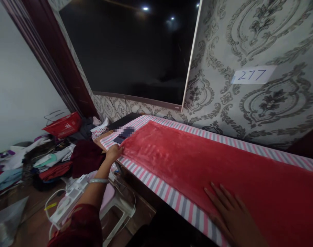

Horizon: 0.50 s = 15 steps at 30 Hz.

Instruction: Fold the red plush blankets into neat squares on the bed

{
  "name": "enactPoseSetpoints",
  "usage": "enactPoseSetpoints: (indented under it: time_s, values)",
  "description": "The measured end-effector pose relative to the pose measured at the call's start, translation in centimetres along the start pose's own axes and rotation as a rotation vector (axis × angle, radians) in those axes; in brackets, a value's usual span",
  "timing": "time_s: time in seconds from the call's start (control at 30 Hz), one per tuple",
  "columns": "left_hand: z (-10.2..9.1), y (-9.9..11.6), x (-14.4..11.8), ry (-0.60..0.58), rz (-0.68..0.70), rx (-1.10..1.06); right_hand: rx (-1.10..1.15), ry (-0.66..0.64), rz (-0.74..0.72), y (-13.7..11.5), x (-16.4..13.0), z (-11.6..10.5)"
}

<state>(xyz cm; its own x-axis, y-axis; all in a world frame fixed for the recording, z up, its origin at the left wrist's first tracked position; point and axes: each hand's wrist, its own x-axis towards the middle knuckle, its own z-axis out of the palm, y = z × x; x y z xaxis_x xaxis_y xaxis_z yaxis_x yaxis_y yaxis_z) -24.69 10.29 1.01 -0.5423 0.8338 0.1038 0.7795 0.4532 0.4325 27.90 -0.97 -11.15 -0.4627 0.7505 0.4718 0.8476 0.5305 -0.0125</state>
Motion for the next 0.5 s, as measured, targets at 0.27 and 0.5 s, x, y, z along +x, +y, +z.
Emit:
enactPoseSetpoints:
  time_s: [0.27,0.5]
  values:
    - [0.0,0.1,0.2,0.021,-0.079,-0.201,-0.008,-0.070,0.037,-0.4,0.3,-0.6]
    - [-1.2,1.3,-0.4,-0.037,-0.138,-0.627,0.024,-0.119,0.089,-1.2,1.0,-1.3]
